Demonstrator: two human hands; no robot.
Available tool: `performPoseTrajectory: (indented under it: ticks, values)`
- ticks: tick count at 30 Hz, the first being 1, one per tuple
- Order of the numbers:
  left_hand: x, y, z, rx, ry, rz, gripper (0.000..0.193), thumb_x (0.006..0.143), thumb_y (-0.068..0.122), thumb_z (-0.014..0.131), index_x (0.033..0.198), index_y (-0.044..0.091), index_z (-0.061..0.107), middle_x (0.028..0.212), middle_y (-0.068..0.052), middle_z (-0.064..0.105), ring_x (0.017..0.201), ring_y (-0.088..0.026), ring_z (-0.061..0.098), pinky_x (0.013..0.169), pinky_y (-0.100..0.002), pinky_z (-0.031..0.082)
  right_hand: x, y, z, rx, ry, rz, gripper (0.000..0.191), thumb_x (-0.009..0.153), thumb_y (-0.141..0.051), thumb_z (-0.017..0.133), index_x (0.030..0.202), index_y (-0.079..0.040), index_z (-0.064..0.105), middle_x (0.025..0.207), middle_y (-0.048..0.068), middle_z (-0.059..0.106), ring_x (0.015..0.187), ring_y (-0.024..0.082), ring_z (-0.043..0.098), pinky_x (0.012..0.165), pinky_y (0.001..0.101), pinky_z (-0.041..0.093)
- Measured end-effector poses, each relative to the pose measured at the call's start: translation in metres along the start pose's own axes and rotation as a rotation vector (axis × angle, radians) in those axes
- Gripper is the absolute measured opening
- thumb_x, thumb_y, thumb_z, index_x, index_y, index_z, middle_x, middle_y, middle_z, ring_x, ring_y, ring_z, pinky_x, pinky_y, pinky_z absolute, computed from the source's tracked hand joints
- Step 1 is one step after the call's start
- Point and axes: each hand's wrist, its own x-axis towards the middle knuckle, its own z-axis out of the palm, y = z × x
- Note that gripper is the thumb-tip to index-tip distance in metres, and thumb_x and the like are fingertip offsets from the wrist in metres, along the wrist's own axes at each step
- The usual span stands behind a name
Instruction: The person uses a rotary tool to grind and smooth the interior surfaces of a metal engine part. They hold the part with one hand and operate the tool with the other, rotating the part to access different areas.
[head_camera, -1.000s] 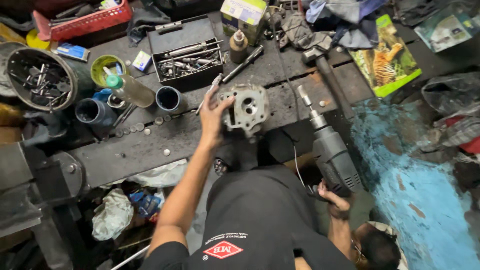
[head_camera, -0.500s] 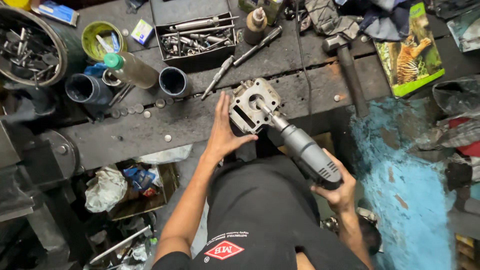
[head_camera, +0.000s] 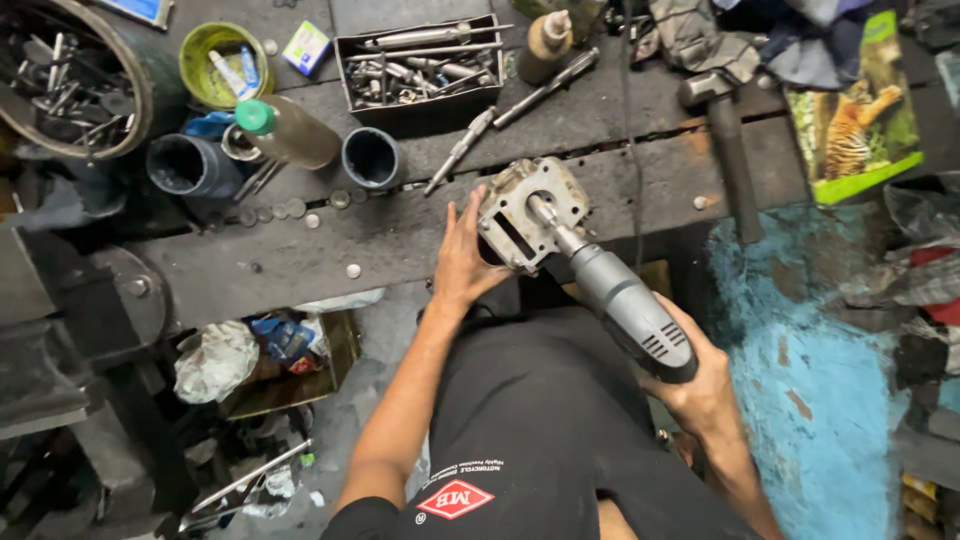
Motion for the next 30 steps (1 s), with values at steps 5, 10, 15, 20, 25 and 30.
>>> performPoseTrajectory:
  ticks: [5,10,15,20,25,30]
  values:
    - [-0.003,0.005,-0.001,0.094,0.026,-0.021,0.135,0.055,0.035,0.099,0.158,0.002,0.017,0.164,-0.02,0.035,0.149,-0.038,0.042,0.126,-0.063,0.021,-0.002,-0.007,-0.01,-0.061,-0.004,0.044,0.099,0.047,0.008,0.078,0.142,-0.011,0.058,0.124,0.009,0.072,0.114,0.017,0.068,0.098,0.0314,0.051]
    - [0.001,0.009,-0.002,0.073,0.011,-0.052,0.13,0.055,0.039,0.098,0.155,0.004,0.023,0.16,-0.014,0.042,0.146,-0.037,0.046,0.127,-0.063,0.021,0.008,-0.01,-0.004,-0.073,-0.009,0.068,0.097,0.05,0.007,0.077,0.144,-0.011,0.059,0.121,0.009,0.073,0.108,0.018,0.068,0.095,0.032,0.052]
    - [0.008,0.002,-0.002,0.015,-0.026,-0.036,0.129,0.058,0.05,0.097,0.154,0.004,0.024,0.157,-0.012,0.044,0.139,-0.034,0.051,0.128,-0.063,0.02,0.046,0.028,-0.035,-0.223,-0.129,-0.072,0.103,0.041,0.004,0.083,0.14,-0.008,0.058,0.124,0.009,0.07,0.111,0.018,0.065,0.097,0.0342,0.049]
    - [0.002,0.001,0.006,0.158,0.029,0.02,0.124,0.064,0.056,0.094,0.154,0.006,0.025,0.158,-0.009,0.042,0.141,-0.035,0.043,0.128,-0.062,0.017,0.15,0.022,-0.122,-0.412,-0.4,0.022,0.088,0.047,-0.002,0.091,0.132,-0.005,0.067,0.112,0.014,0.076,0.1,0.027,0.068,0.089,0.0406,0.055]
    - [-0.002,0.001,0.006,0.166,0.018,0.012,0.124,0.064,0.055,0.095,0.154,0.006,0.026,0.161,-0.008,0.04,0.146,-0.035,0.04,0.129,-0.063,0.016,0.249,-0.107,-0.114,-0.798,-0.724,-0.335,0.092,0.048,-0.004,0.085,0.137,-0.006,0.061,0.116,0.013,0.073,0.103,0.025,0.067,0.092,0.0414,0.052]
    - [0.001,0.006,0.005,0.219,0.021,-0.004,0.128,0.056,0.055,0.097,0.151,0.007,0.026,0.158,-0.006,0.04,0.148,-0.038,0.034,0.125,-0.068,0.013,0.174,-0.272,-0.028,-1.423,-0.673,-0.177,0.063,0.057,-0.019,0.079,0.118,-0.008,0.068,0.105,0.013,0.073,0.094,0.026,0.068,0.084,0.0406,0.052]
